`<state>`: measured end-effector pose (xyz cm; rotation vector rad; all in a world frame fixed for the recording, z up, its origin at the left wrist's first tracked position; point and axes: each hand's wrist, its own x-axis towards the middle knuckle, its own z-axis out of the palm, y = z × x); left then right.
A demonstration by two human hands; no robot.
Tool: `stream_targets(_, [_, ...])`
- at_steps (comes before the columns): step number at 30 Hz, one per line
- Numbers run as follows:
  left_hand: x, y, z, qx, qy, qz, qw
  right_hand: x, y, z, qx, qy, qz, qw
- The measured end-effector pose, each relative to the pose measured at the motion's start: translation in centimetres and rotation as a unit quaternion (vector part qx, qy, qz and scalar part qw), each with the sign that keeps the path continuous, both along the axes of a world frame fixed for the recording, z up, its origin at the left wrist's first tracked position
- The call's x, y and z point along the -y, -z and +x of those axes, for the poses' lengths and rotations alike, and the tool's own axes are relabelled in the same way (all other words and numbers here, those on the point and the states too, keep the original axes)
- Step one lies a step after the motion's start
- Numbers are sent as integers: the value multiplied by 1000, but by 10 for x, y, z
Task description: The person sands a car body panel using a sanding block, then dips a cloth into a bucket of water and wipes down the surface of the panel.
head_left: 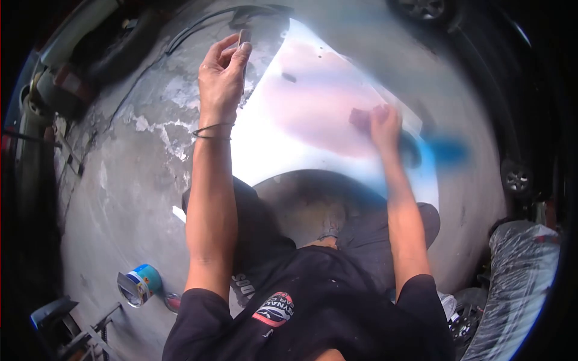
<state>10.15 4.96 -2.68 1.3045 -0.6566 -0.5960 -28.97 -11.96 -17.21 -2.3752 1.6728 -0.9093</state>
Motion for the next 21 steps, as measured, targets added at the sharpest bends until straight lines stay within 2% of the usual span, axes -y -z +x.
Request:
stream_targets(1, [-7, -5, 2, 16, -6, 14, 1000, -12, 11, 11, -3, -8, 2, 1000])
stream_targets(3, [-15, -7, 7, 31, -11, 8, 999, -39, 29, 33, -167, 16, -148, 975])
stream_targets(6, [-21, -13, 4, 40, 0, -3, 999, -27, 49, 51, -144, 55, -179, 972])
stream_targets(7, [-20, -13, 1, 29, 7, -19, 999, -19, 56, 57, -147, 55, -177, 972])
stream_targets(9, [-13, -19, -6, -9, 23, -55, 998, 21, 66, 81, -60, 65, -35, 995])
stream_targets(11, [-7, -16, -13, 0, 33, -54, 998, 47, 60, 140, -26, 43, 16, 999])
stream_targets(13, [-2, -14, -14, 15, 45, -55, 997, 59, 52, 211, -110, -16, -58, 992])
stream_targets(15, [3, -12, -14, 37, 44, -22, 998, 75, 52, 262, -96, -110, -116, 982])
stream_targets(16, [5, -10, -15, 47, 44, -5, 998, 93, 59, 274, -91, -107, -115, 983])
stream_targets(18, [12, -3, -12, 39, 40, 9, 998, 128, 72, 289, -44, -171, -132, 975])
stream_targets(20, [17, 4, -4, 35, 25, 21, 999, 152, 70, 285, -103, -143, -56, 983])
stream_targets(21, [19, 5, -5, 34, 28, 20, 999, 155, 69, 281, -104, -140, -58, 983])
